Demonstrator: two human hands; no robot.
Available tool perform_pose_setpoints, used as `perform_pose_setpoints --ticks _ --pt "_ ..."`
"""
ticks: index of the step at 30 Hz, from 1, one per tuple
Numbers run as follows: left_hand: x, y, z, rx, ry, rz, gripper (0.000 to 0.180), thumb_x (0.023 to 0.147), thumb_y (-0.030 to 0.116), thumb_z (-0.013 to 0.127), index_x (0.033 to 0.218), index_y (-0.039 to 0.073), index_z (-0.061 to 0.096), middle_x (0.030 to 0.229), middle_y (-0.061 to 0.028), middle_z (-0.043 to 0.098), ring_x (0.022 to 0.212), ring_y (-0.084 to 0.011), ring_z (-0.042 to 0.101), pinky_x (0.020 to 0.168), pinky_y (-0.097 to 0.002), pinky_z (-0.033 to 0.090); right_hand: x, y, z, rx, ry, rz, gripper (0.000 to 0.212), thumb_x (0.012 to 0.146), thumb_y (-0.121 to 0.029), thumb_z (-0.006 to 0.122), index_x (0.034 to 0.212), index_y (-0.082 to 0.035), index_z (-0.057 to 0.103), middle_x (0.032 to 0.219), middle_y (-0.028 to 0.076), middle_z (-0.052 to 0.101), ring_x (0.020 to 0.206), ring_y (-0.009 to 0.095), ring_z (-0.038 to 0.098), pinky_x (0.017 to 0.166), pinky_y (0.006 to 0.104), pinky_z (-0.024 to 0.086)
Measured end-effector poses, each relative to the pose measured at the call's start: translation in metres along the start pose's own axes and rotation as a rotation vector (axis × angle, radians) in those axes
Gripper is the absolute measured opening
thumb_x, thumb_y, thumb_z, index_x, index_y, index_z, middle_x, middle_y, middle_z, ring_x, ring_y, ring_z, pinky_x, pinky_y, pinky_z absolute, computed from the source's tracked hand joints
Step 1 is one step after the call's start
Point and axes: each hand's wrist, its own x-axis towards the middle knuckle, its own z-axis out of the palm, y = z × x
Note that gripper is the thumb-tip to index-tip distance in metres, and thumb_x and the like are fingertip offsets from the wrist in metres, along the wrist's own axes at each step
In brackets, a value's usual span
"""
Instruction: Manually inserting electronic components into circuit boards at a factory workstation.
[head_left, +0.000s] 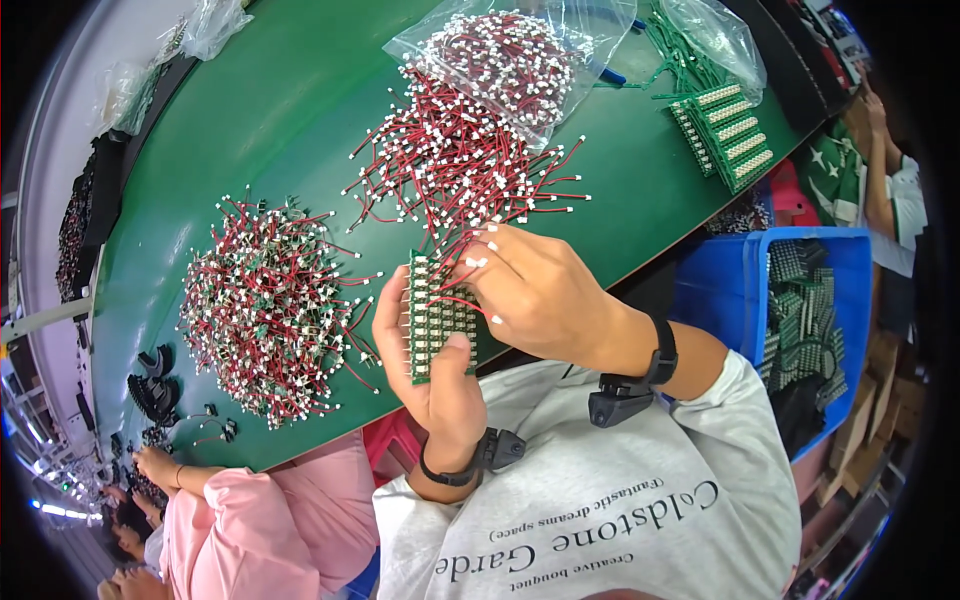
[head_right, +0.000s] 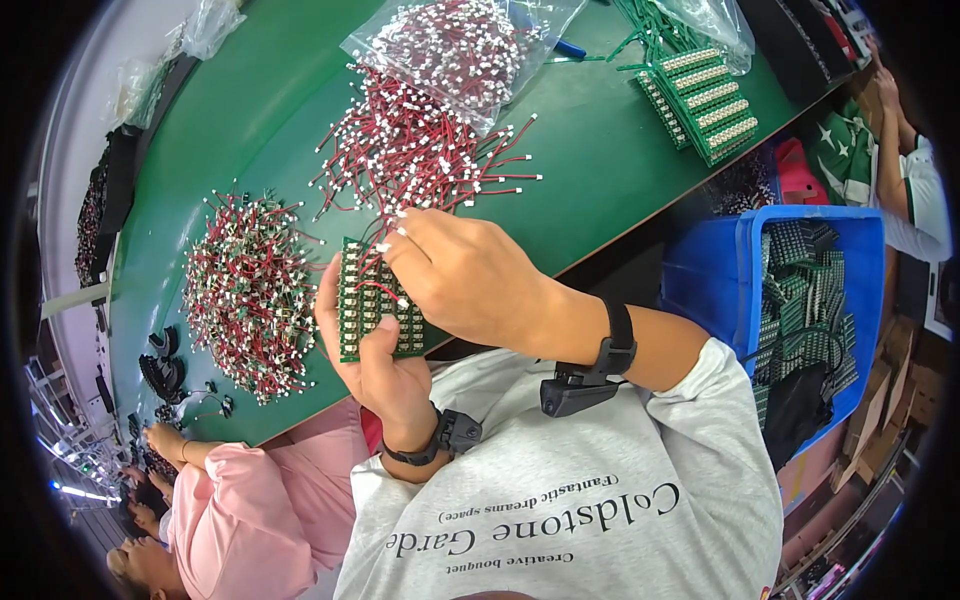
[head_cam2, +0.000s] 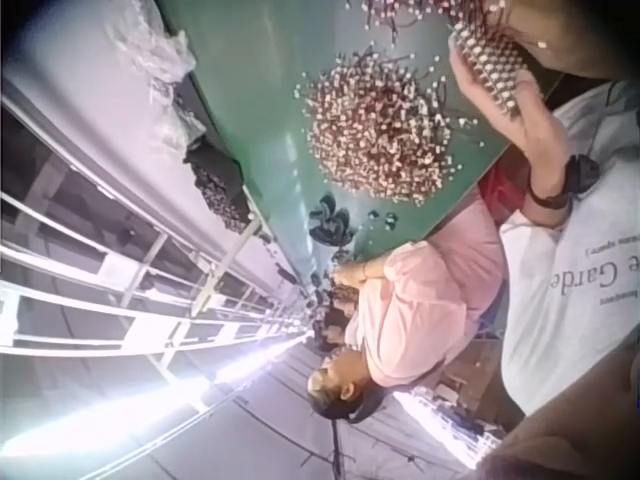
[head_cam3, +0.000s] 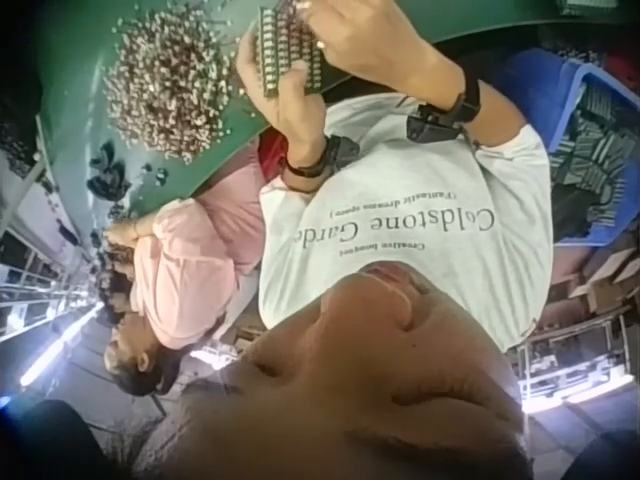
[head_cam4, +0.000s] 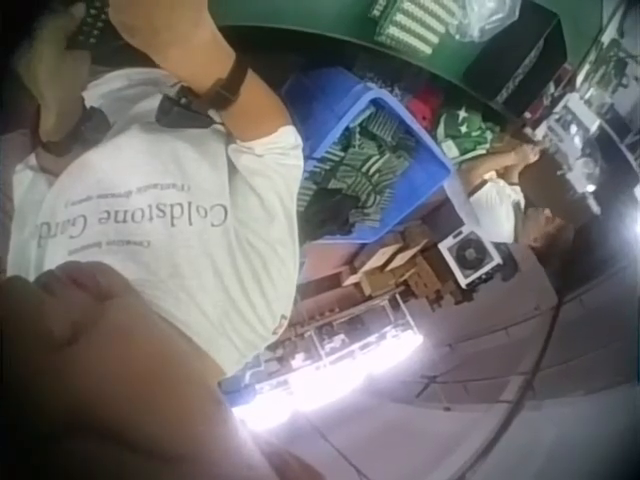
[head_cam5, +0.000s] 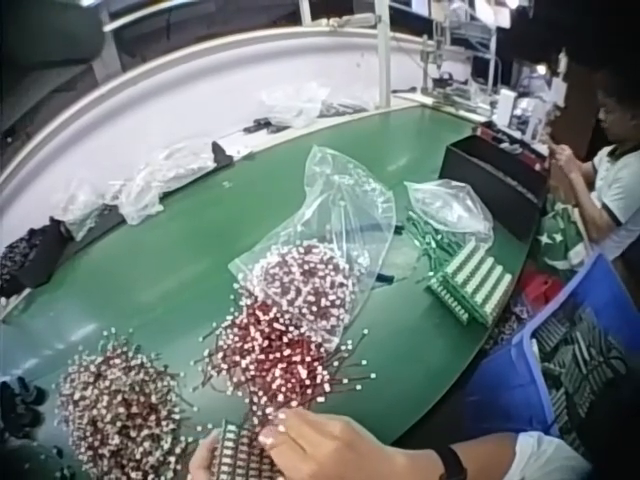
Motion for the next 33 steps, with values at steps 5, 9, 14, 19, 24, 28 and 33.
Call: perform_pose_setpoints --ticks 5,9,14,19,24,28,33 --pt "0.006 0.006 -0.002 0.011 0.023 -0.035 0.07 0.073 -0.002 0.051 0.141 -0.005 0.036 0.131 -0.0161 0.05 0.113 -0.021 0.054 0.1 -0.0339 0.043 0.003 0.002 0.0 0.049 0.004 -0.001 0.021 0.069 0.003 0.071 0.089 0.001 0.062 0.078 0.012 0.06 0.066 0.027 0.063 0.054 0.0347 0.05" --pt "0.02 0.013 -0.018 -0.135 0.131 0.06 0.068 0.072 -0.001 0.051 0.138 -0.009 0.036 0.123 -0.0225 0.054 0.108 -0.028 0.06 0.096 -0.0411 0.05 0.017 0.009 -0.013 0.192 0.066 0.05 0.015 0.08 -0.005 0.075 0.092 -0.002 0.066 0.071 0.008 0.059 0.059 0.022 0.061 0.052 0.0331 0.048" --pt "0.027 0.016 -0.045 -0.209 0.163 0.097 0.067 0.073 0.0 0.047 0.139 -0.007 0.035 0.122 -0.0287 0.055 0.109 -0.0371 0.06 0.096 -0.0487 0.051 0.015 0.026 -0.011 0.069 -0.067 0.027 0.019 0.076 -0.002 0.072 0.093 -0.006 0.069 0.078 0.007 0.059 0.067 0.022 0.06 0.057 0.0332 0.049" --pt "0.024 0.007 -0.056 -0.233 0.178 0.111 0.062 0.077 0.003 0.047 0.137 -0.007 0.038 0.124 -0.0276 0.055 0.112 -0.0366 0.059 0.097 -0.0479 0.05 0.02 0.014 0.016 0.044 -0.225 -0.018 0.016 0.074 -0.004 0.069 0.09 -0.007 0.069 0.087 0.006 0.054 0.08 0.022 0.058 0.062 0.0343 0.05" --pt "0.021 0.009 -0.057 -0.241 0.198 0.118 0.067 0.075 0.004 0.049 0.14 -0.007 0.034 0.124 -0.028 0.054 0.111 -0.0371 0.059 0.098 -0.0485 0.049 0.02 0.01 0.031 -0.024 -0.313 -0.082 0.011 0.071 -0.004 0.064 0.081 -0.008 0.063 0.091 0.006 0.05 0.086 0.025 0.051 0.07 0.0352 0.047" --pt "0.018 0.006 -0.059 -0.26 0.202 0.111 0.061 0.078 0.006 0.049 0.137 -0.006 0.039 0.125 -0.026 0.056 0.112 -0.0348 0.059 0.099 -0.0479 0.049 0.024 0.016 0.03 0.036 -0.174 -0.124 0.014 0.073 -0.003 0.067 0.083 -0.006 0.059 0.089 0.007 0.055 0.087 0.025 0.055 0.071 0.0349 0.047" --pt "0.016 0.002 -0.061 -0.292 0.176 0.101 0.054 0.081 0.006 0.048 0.134 -0.006 0.043 0.125 -0.0246 0.057 0.114 -0.0327 0.06 0.099 -0.0477 0.049 0.038 0.013 0.013 0.472 -0.018 0.044 0.011 0.085 0.002 0.066 0.095 -0.001 0.062 0.085 0.011 0.062 0.07 0.025 0.061 0.063 0.0332 0.05"
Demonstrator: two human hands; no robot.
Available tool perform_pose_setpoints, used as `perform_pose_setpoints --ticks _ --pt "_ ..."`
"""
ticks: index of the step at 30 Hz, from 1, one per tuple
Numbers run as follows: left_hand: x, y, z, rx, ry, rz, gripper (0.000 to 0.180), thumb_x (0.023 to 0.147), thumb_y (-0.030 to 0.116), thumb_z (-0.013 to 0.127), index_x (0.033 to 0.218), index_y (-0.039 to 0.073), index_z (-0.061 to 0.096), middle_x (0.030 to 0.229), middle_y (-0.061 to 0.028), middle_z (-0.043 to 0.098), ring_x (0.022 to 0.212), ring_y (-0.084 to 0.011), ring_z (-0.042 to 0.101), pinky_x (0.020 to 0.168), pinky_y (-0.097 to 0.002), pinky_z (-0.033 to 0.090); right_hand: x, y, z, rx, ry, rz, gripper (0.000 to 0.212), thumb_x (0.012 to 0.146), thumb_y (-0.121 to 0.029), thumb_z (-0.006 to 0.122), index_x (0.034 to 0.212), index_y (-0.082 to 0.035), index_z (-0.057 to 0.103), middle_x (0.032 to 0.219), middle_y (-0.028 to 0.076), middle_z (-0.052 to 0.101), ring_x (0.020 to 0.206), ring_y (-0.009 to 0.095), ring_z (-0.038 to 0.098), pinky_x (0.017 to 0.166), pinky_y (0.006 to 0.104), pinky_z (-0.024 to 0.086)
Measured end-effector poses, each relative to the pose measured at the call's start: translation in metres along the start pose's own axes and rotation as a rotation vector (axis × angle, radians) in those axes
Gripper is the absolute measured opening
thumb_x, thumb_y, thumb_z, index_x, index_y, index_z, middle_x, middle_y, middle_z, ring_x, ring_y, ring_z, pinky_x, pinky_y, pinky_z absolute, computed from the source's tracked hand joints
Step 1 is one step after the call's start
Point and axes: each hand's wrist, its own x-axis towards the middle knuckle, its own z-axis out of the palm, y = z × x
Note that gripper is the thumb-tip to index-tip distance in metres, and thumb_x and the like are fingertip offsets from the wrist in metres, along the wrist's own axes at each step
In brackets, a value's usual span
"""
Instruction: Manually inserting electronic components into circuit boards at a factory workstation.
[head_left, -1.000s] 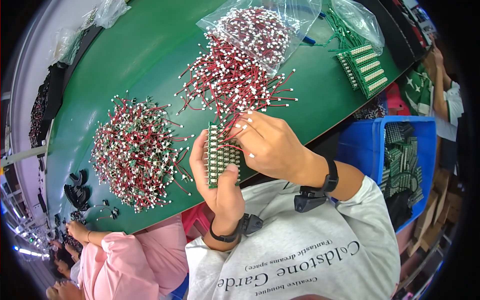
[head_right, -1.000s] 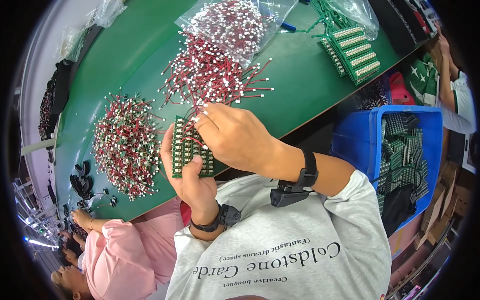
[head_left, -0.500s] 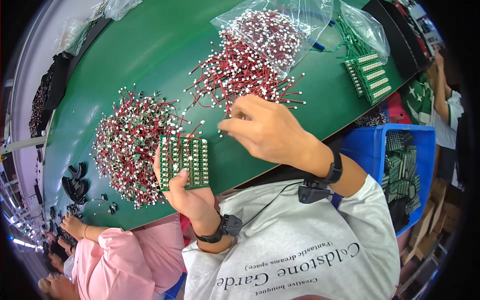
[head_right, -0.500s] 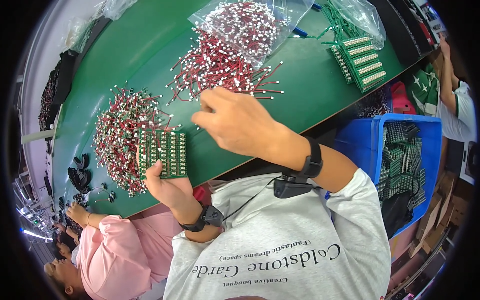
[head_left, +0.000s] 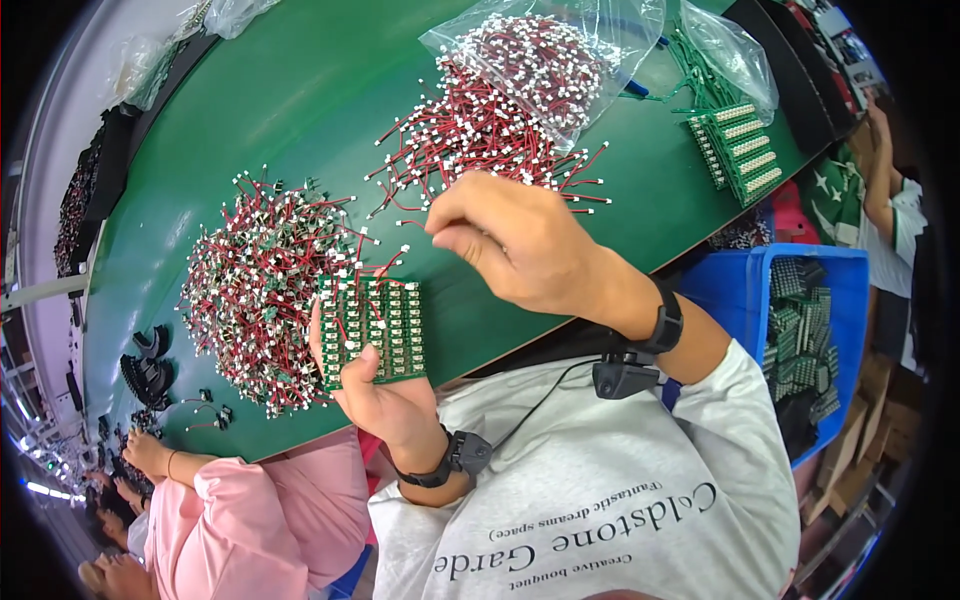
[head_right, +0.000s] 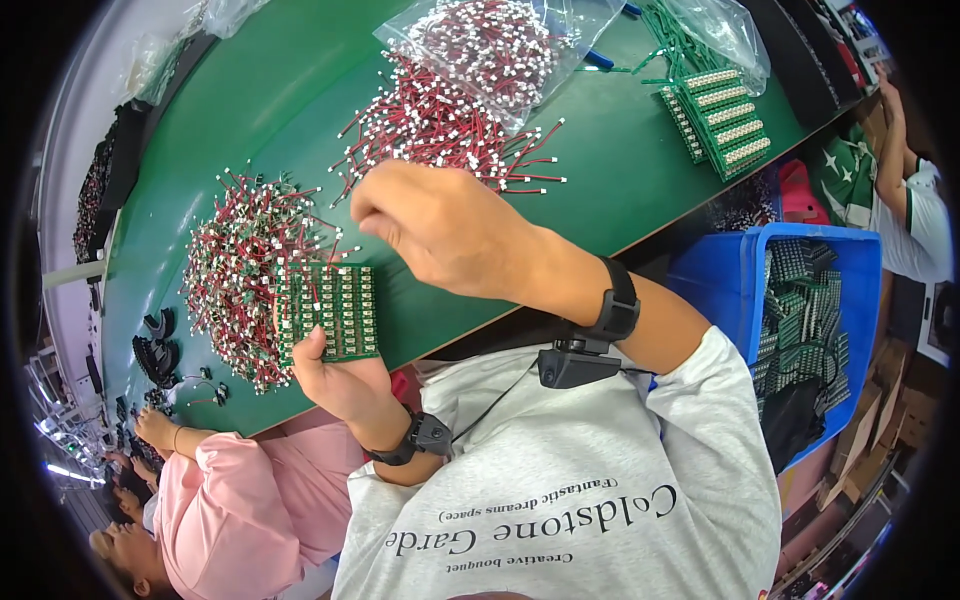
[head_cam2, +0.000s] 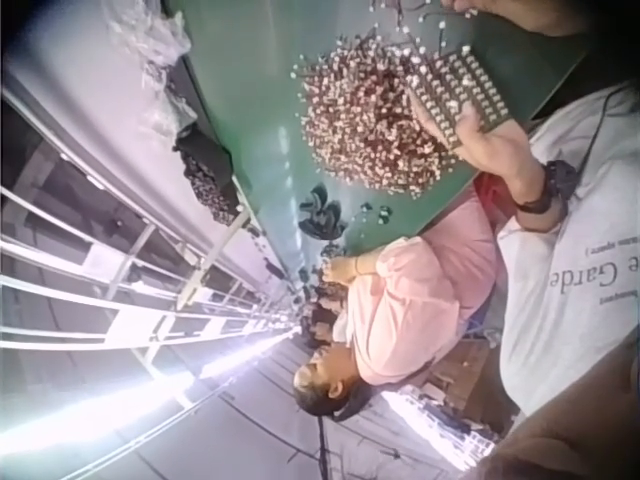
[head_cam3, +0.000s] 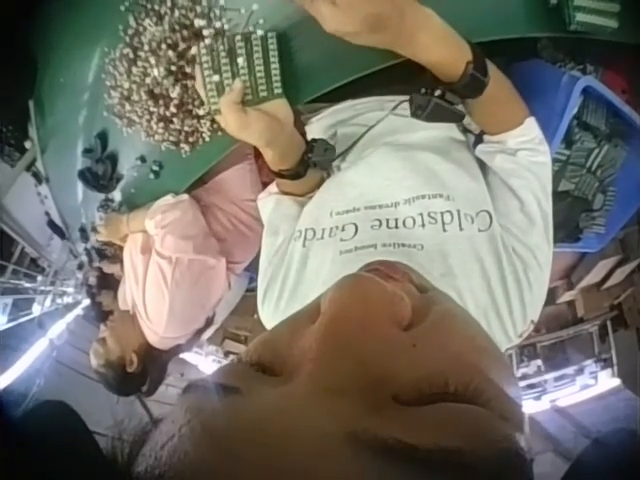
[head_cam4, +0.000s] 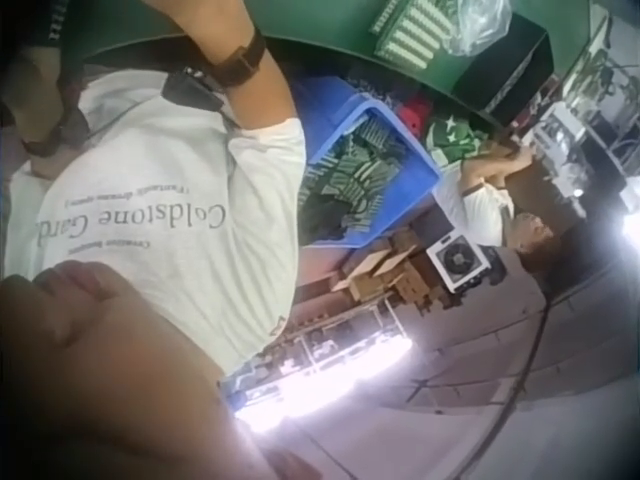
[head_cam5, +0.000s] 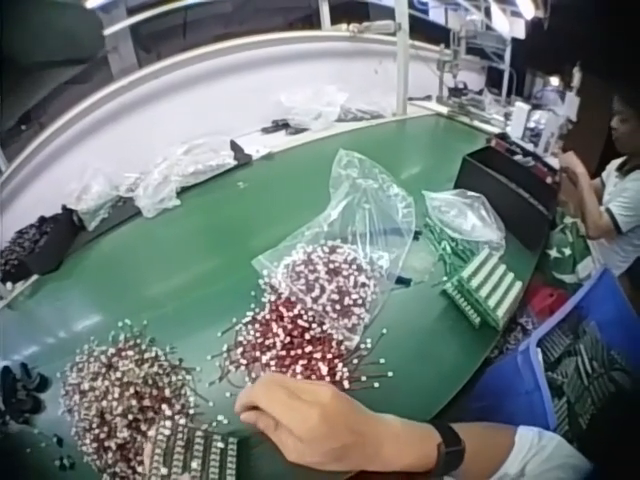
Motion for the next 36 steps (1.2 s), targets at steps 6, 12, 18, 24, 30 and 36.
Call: perform_pose_setpoints --ticks 6,12,18,24,30,36 --pt "-0.002 -0.005 0.015 -0.059 0.013 -0.112 0.066 0.077 0.009 0.051 0.14 -0.006 0.035 0.124 -0.0262 0.054 0.113 -0.0356 0.058 0.099 -0.0473 0.049 -0.006 -0.015 -0.02 0.126 -0.025 0.245 0.021 0.087 0.005 0.064 0.107 0.002 0.065 0.09 0.01 0.067 0.076 0.014 0.065 0.066 0.0268 0.054" --pt "-0.006 -0.014 0.022 -0.098 0.008 -0.18 0.067 0.077 0.007 0.05 0.14 -0.007 0.033 0.125 -0.0251 0.054 0.115 -0.0353 0.057 0.1 -0.0464 0.048 -0.029 -0.032 -0.015 0.136 -0.087 0.168 0.011 0.081 0.0 0.071 0.091 0.001 0.066 0.08 0.01 0.066 0.069 0.022 0.066 0.059 0.03 0.05" --pt "-0.013 -0.014 0.043 0.044 -0.024 -0.112 0.068 0.076 0.005 0.05 0.14 -0.007 0.032 0.125 -0.023 0.053 0.114 -0.0318 0.057 0.101 -0.0431 0.045 -0.031 -0.024 -0.002 0.015 -0.086 0.158 0.011 0.081 0.001 0.07 0.088 0.0 0.061 0.079 0.01 0.058 0.062 0.025 0.059 0.054 0.0351 0.047" --pt "-0.018 -0.017 0.052 0.113 -0.083 -0.102 0.069 0.073 0.0 0.049 0.14 -0.006 0.035 0.125 -0.0191 0.054 0.113 -0.025 0.057 0.102 -0.0371 0.044 -0.037 -0.015 0.003 -0.129 -0.048 0.13 0.015 0.077 0.002 0.069 0.089 0.001 0.06 0.079 0.011 0.056 0.063 0.027 0.059 0.054 0.0359 0.049" --pt "-0.019 -0.018 0.052 0.188 -0.109 -0.099 0.069 0.073 -0.002 0.049 0.141 -0.005 0.036 0.128 -0.0171 0.052 0.113 -0.023 0.056 0.101 -0.0358 0.044 -0.037 -0.014 0.004 -0.246 -0.005 0.023 0.02 0.073 0.002 0.071 0.089 0.0 0.058 0.078 0.01 0.056 0.062 0.024 0.06 0.052 0.0345 0.049" --pt "-0.02 -0.018 0.053 0.155 -0.092 -0.105 0.067 0.075 -0.003 0.05 0.141 -0.005 0.036 0.128 -0.0166 0.052 0.113 -0.0219 0.056 0.1 -0.0348 0.044 -0.039 -0.016 0.003 -0.27 0.007 0.036 0.02 0.072 0.001 0.072 0.088 -0.001 0.06 0.074 0.008 0.057 0.057 0.023 0.059 0.05 0.0333 0.049"
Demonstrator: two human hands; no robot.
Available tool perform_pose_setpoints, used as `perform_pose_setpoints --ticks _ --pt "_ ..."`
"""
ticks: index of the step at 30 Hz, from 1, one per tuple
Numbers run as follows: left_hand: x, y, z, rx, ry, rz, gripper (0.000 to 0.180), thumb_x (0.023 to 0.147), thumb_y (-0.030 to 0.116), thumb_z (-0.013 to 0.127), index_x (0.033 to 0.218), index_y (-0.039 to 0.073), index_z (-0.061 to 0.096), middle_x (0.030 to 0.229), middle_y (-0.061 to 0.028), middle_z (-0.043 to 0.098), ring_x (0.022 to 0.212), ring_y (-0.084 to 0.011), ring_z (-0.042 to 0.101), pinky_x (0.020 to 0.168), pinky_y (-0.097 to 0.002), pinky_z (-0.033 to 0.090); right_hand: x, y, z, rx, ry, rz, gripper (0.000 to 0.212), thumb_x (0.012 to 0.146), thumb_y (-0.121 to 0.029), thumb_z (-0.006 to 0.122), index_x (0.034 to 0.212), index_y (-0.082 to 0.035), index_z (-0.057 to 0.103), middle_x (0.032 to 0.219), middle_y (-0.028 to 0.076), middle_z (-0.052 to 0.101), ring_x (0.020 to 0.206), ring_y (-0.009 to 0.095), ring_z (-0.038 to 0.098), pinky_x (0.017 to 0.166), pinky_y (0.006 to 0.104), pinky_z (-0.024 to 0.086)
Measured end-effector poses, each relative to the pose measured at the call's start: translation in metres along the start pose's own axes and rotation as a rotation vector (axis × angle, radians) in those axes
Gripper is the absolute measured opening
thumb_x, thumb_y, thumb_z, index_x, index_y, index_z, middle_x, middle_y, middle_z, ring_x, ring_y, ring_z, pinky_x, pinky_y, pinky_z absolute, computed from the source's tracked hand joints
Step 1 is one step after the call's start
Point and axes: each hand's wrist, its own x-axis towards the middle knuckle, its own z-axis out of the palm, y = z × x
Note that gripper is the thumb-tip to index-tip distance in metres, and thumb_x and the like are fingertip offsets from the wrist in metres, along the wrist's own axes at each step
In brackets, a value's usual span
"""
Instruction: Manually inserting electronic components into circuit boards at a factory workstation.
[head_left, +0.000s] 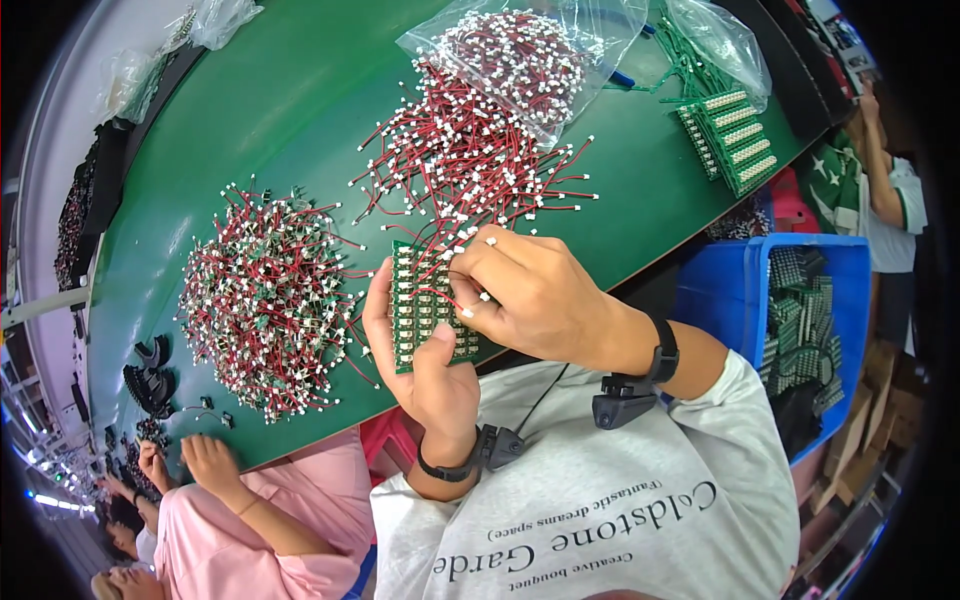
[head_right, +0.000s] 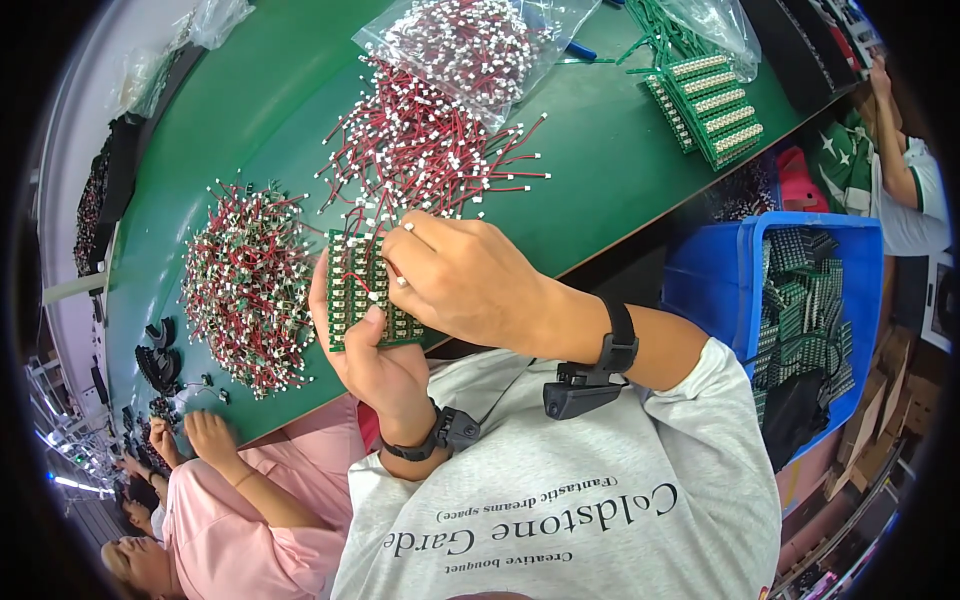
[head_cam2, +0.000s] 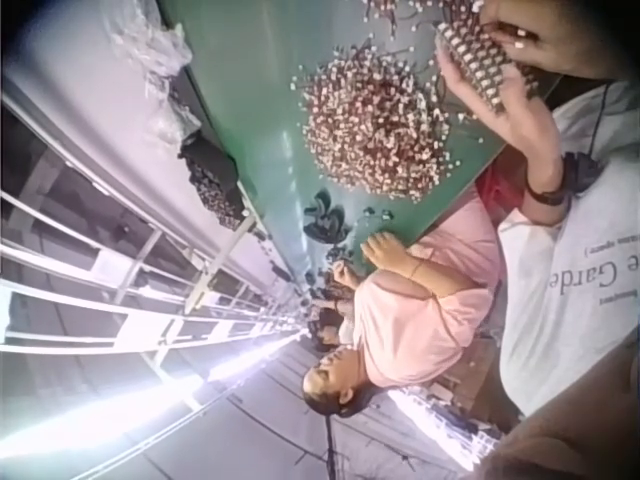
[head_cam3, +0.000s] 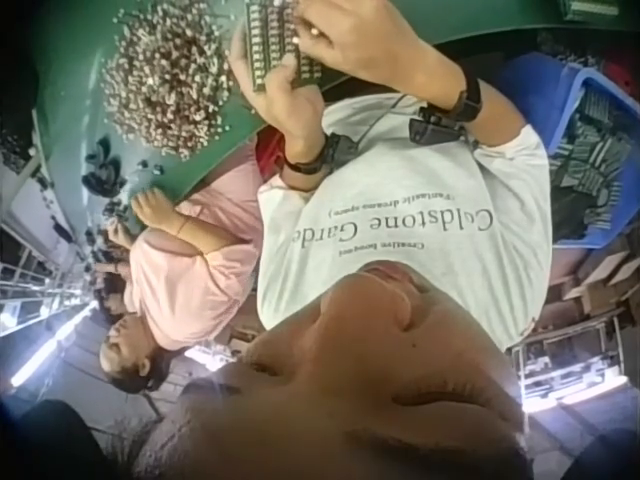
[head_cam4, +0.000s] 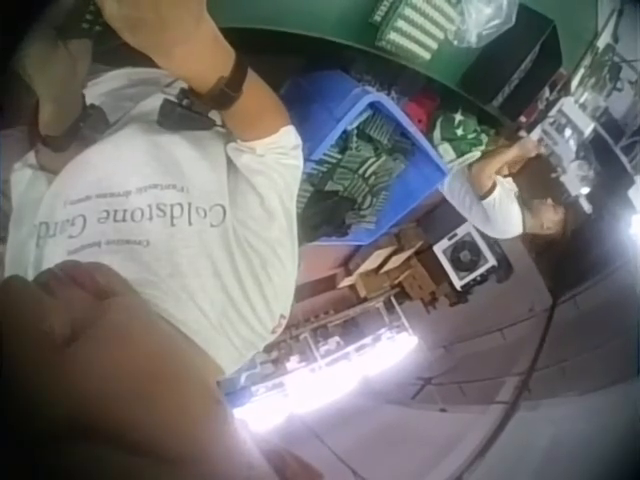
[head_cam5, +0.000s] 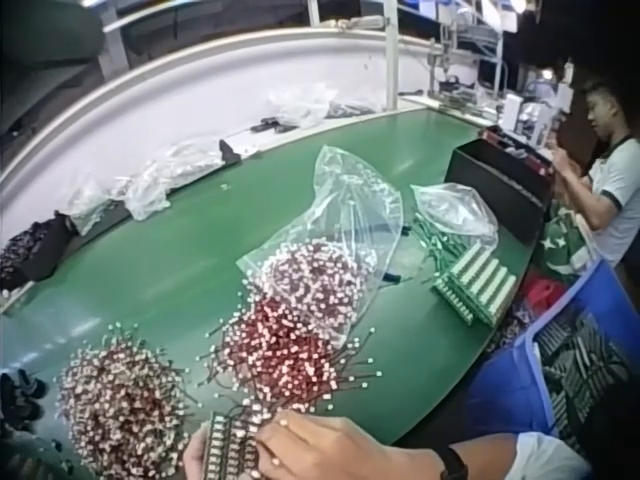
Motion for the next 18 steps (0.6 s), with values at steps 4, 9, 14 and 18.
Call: perform_pose_setpoints --ticks 4,9,14,18 --pt "-0.0009 -0.0012 -0.0007 0.039 0.005 0.017 0.067 0.076 -0.003 0.051 0.141 -0.005 0.036 0.13 -0.0162 0.05 0.114 -0.0213 0.055 0.1 -0.0342 0.043 -0.0018 -0.0007 0.0004 -0.077 -0.029 0.017 0.018 0.072 -0.001 0.073 0.085 -0.002 0.061 0.072 0.007 0.062 0.057 0.022 0.062 0.051 0.0319 0.05" --pt "-0.0023 -0.0032 -0.0048 0.075 -0.019 0.043 0.067 0.077 -0.004 0.051 0.142 -0.005 0.036 0.132 -0.0159 0.049 0.115 -0.0209 0.054 0.101 -0.0339 0.042 -0.0028 -0.0027 0.001 -0.105 -0.041 0.023 0.017 0.072 -0.003 0.073 0.085 -0.002 0.062 0.073 0.008 0.065 0.059 0.023 0.065 0.051 0.0328 0.052" --pt "-0.0032 -0.001 -0.0026 0.168 -0.053 0.057 0.067 0.077 -0.005 0.05 0.142 -0.005 0.036 0.134 -0.0163 0.047 0.116 -0.0204 0.053 0.102 -0.0345 0.043 -0.0051 -0.0047 0.0039 -0.18 -0.044 -0.028 0.017 0.071 -0.003 0.072 0.086 -0.003 0.063 0.074 0.008 0.065 0.06 0.022 0.066 0.051 0.0333 0.053" --pt "-0.0024 -0.0004 -0.005 0.165 -0.039 0.045 0.068 0.076 -0.006 0.05 0.142 -0.005 0.036 0.134 -0.0165 0.047 0.115 -0.0202 0.053 0.101 -0.034 0.043 -0.0032 -0.0051 -0.003 -0.173 -0.061 -0.05 0.017 0.071 -0.002 0.069 0.087 -0.003 0.063 0.073 0.008 0.065 0.057 0.022 0.064 0.049 0.0332 0.051"
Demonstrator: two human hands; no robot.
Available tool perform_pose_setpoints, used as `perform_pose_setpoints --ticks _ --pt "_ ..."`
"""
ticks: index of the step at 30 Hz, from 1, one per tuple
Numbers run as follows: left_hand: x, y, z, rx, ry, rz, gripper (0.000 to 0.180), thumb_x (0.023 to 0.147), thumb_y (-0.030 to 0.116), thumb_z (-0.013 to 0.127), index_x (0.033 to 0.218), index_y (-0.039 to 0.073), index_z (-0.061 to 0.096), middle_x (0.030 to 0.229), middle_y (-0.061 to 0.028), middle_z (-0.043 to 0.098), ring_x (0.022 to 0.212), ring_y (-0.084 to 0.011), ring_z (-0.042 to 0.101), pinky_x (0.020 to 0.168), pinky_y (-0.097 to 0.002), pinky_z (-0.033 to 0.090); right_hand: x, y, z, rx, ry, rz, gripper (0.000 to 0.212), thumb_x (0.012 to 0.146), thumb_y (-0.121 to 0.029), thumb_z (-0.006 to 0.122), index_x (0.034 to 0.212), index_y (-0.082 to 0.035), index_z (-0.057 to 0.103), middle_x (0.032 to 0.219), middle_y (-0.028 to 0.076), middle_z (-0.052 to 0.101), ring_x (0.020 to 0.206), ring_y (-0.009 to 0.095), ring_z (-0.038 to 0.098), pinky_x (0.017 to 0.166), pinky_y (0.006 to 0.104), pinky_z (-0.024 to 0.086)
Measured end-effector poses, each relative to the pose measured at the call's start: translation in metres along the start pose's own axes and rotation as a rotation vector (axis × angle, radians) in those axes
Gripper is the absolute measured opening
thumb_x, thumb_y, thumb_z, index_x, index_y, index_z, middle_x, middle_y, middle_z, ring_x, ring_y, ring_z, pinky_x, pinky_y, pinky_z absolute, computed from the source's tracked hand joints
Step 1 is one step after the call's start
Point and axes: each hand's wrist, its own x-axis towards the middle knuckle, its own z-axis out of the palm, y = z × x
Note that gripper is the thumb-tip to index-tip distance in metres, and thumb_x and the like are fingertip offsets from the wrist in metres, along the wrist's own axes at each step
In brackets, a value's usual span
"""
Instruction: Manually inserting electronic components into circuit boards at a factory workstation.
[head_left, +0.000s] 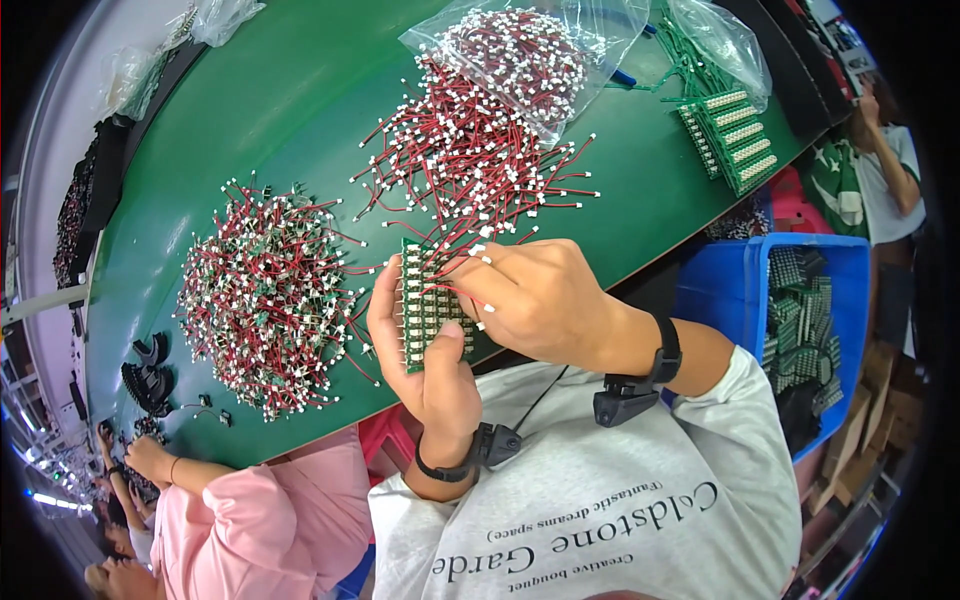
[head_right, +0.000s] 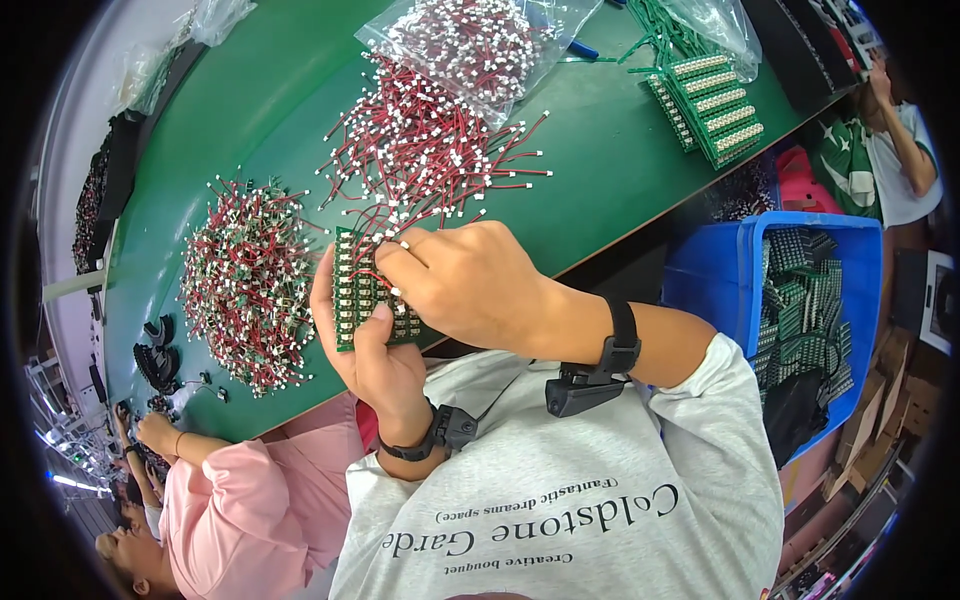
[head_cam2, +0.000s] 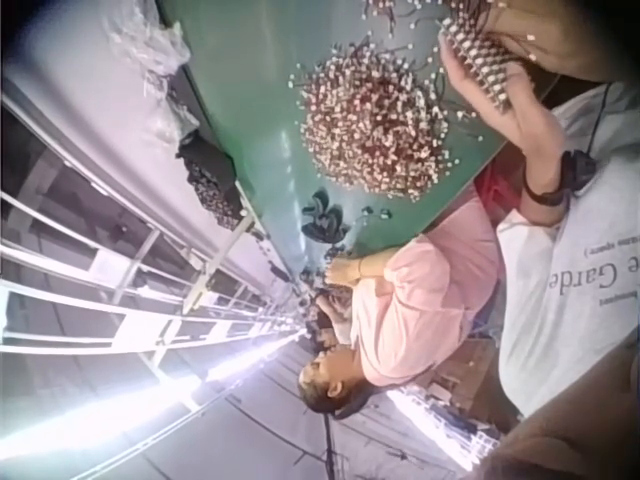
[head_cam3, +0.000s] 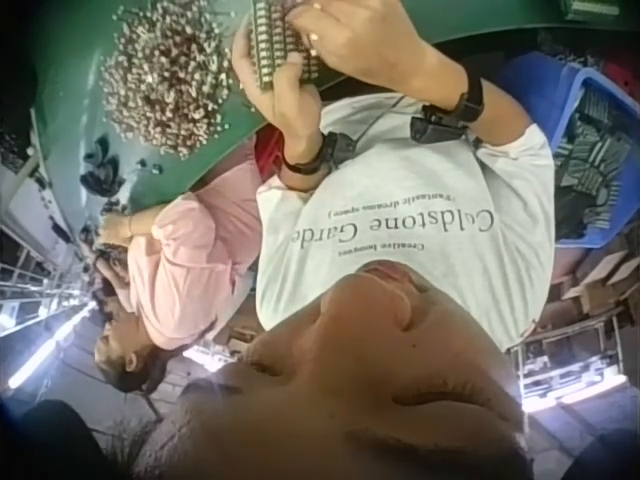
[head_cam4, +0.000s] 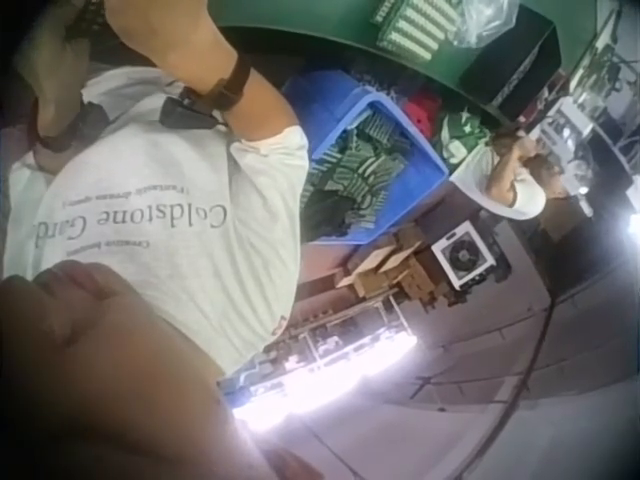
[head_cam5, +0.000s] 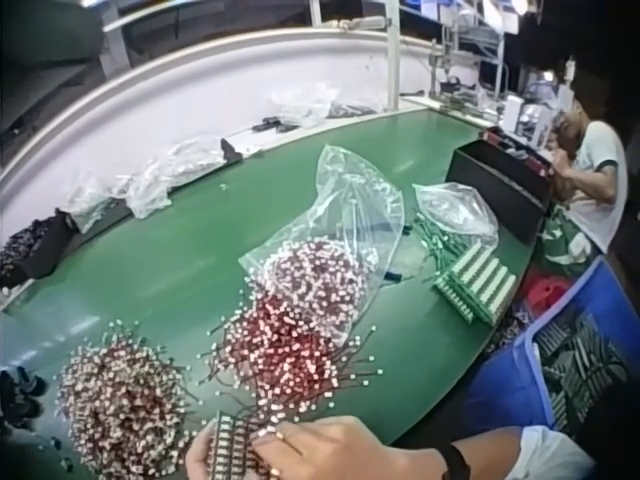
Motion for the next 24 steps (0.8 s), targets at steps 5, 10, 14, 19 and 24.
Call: perform_pose_setpoints --ticks 5,10,14,19,24 --pt "-0.004 0.002 0.001 0.006 -0.026 0.002 0.07 0.075 -0.007 0.048 0.143 -0.005 0.034 0.135 -0.0172 0.047 0.116 -0.0201 0.052 0.101 -0.034 0.043 0.002 0.0 -0.003 -0.036 0.008 0.013 0.018 0.07 -0.003 0.066 0.088 -0.003 0.064 0.073 0.008 0.064 0.054 0.023 0.062 0.046 0.033 0.049" --pt "-0.006 0.002 0.006 -0.003 -0.016 -0.013 0.07 0.076 -0.007 0.047 0.144 -0.005 0.033 0.133 -0.0162 0.047 0.116 -0.0198 0.052 0.101 -0.0329 0.042 0.004 -0.001 0.002 -0.113 0.085 -0.012 0.019 0.069 -0.004 0.066 0.088 -0.004 0.064 0.071 0.008 0.062 0.053 0.023 0.061 0.047 0.0337 0.05" --pt "-0.002 0.002 0.002 -0.061 0.01 -0.044 0.07 0.075 -0.004 0.049 0.143 -0.005 0.034 0.133 -0.0169 0.047 0.118 -0.0212 0.052 0.103 -0.0348 0.041 0.003 0.004 0.007 -0.034 0.144 -0.027 0.015 0.072 -0.006 0.068 0.086 -0.005 0.064 0.072 0.008 0.063 0.054 0.022 0.062 0.047 0.0338 0.05" --pt "0.014 0.004 -0.015 -0.189 0.093 0.071 0.069 0.075 0.0 0.05 0.141 -0.005 0.034 0.129 -0.0213 0.05 0.116 -0.0303 0.057 0.1 -0.0439 0.048 0.005 0.018 -0.021 0.216 0.064 -0.074 0.02 0.075 -0.002 0.073 0.094 -0.007 0.07 0.068 0.006 0.063 0.053 0.022 0.06 0.047 0.0318 0.046" --pt "0.021 0.01 -0.024 -0.276 0.134 0.084 0.071 0.074 -0.003 0.048 0.143 -0.004 0.03 0.126 -0.0251 0.052 0.116 -0.0368 0.057 0.099 -0.0488 0.049 -0.005 0.039 -0.027 0.125 -0.002 0.059 0.024 0.072 0.001 0.075 0.095 -0.007 0.072 0.073 0.005 0.06 0.062 0.02 0.059 0.054 0.0326 0.047"
